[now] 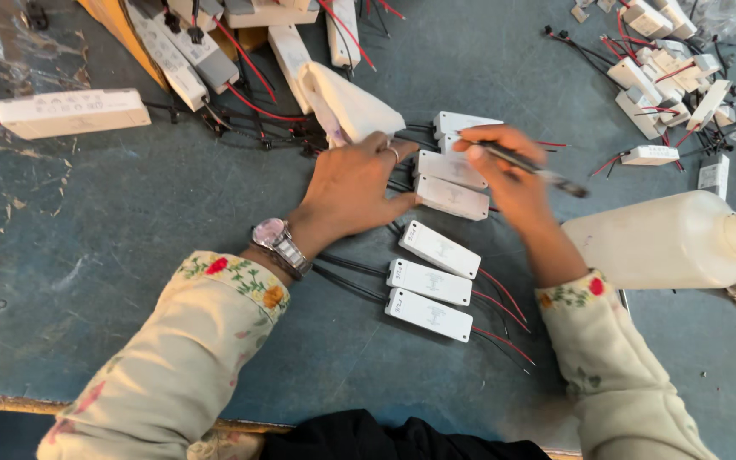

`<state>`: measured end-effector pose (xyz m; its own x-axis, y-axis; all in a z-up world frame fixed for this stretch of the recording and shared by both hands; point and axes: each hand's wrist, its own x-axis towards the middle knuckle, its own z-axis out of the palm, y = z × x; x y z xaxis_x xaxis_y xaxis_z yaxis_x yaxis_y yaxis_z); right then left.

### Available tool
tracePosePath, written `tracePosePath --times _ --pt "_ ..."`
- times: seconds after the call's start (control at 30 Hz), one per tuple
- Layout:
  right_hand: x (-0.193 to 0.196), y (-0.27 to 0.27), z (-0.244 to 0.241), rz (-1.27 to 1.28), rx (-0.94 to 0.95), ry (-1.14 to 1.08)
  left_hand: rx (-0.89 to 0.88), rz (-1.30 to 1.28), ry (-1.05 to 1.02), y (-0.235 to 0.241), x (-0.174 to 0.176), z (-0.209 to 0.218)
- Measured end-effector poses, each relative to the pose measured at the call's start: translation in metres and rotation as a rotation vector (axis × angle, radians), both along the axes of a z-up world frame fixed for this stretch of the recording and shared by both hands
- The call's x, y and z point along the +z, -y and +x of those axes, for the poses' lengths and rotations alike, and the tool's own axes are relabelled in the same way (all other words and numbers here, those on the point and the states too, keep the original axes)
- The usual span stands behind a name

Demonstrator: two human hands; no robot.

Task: The person handles white electronic components on a workbench, marking them with a pen and wiping them with a cloth.

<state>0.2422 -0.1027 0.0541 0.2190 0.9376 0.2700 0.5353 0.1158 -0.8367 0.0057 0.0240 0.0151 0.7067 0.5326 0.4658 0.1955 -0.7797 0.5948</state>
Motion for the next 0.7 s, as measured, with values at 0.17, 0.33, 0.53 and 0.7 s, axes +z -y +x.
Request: tracePosePath --times 0.17,0.33,0.53,0.7 --pt "-0.017 0.003 -0.034 0.000 -0.103 -0.159 -0.015 0.047 -0.131 0.000 0.004 0.001" --pt "-0.012 0.017 -0.039 -0.073 0.023 -0.118 -0.080 0.007 -0.231 -0.002 0.013 -0.002" --pt "0.000 0.013 -0.020 -0.114 0.106 -0.215 -0.137 0.007 -0.220 -0.010 0.012 -0.003" --pt "-0.010 -0.003 -0.004 -0.091 0.208 -0.190 -0.133 0.044 -0.179 -0.011 0.002 -0.001"
